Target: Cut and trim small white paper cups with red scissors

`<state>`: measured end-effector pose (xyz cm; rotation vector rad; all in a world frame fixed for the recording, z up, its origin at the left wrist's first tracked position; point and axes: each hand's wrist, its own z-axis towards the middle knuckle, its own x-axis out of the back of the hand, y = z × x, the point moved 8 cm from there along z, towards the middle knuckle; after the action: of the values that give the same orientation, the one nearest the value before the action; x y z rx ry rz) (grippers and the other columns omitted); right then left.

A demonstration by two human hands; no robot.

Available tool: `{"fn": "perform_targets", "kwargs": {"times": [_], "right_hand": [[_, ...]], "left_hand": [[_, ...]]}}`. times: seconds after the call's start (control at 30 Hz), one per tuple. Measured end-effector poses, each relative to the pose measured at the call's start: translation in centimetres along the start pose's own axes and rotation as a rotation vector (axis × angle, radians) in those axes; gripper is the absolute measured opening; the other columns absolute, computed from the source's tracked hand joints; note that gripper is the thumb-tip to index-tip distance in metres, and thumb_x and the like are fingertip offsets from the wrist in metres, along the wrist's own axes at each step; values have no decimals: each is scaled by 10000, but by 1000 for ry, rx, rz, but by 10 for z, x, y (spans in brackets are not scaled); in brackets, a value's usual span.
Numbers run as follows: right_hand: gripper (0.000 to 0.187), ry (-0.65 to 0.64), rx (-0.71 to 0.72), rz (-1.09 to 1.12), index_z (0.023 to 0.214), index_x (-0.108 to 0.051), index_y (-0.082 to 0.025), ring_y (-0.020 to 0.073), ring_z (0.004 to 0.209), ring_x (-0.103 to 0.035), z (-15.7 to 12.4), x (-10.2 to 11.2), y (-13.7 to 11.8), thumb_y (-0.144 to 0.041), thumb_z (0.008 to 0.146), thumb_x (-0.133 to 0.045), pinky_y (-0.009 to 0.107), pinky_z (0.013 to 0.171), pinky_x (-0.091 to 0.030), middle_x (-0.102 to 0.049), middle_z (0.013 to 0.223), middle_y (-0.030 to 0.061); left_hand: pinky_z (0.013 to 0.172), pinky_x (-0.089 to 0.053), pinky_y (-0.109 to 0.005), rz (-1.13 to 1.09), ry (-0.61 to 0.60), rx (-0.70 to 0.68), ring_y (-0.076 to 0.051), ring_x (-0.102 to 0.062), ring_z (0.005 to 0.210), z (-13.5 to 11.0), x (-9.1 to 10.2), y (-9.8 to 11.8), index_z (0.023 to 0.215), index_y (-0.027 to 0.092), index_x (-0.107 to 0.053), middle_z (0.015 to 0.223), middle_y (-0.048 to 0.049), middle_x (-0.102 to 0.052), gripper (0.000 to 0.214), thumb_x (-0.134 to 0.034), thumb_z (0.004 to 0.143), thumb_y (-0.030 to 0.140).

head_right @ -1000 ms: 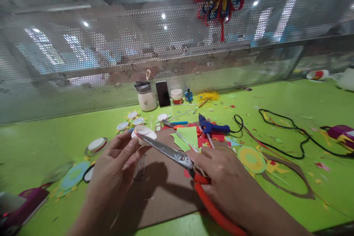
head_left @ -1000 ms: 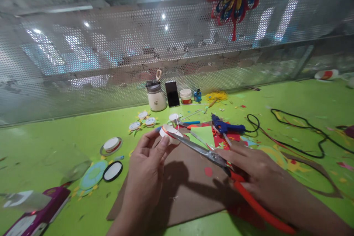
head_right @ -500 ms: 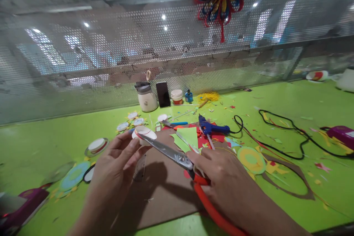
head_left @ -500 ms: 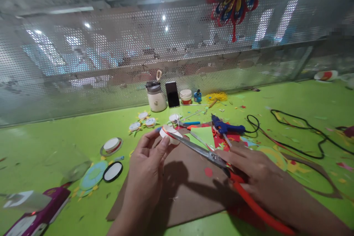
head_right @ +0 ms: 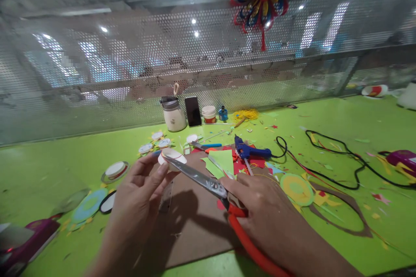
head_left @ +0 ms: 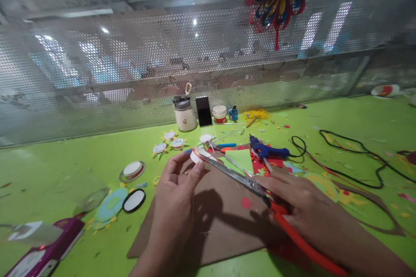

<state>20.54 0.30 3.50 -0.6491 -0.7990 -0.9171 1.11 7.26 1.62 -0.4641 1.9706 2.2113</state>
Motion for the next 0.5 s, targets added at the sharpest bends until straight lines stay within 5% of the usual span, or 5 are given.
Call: {"fn": "perform_targets", "kwargs": {"times": [0.5], "right_hand": [[444,-51,-3,-30,1097,-719,-177,278,789,-724,-5,-6,8,-80,739,-475,409,650,-608,-751,944,135]], "left_hand": [[882,-555,-312,-58,-33,-8,-170,-697,933,2,-5,0,961,173,-660,1010,-33,-749,280,-810,732,226]]}}
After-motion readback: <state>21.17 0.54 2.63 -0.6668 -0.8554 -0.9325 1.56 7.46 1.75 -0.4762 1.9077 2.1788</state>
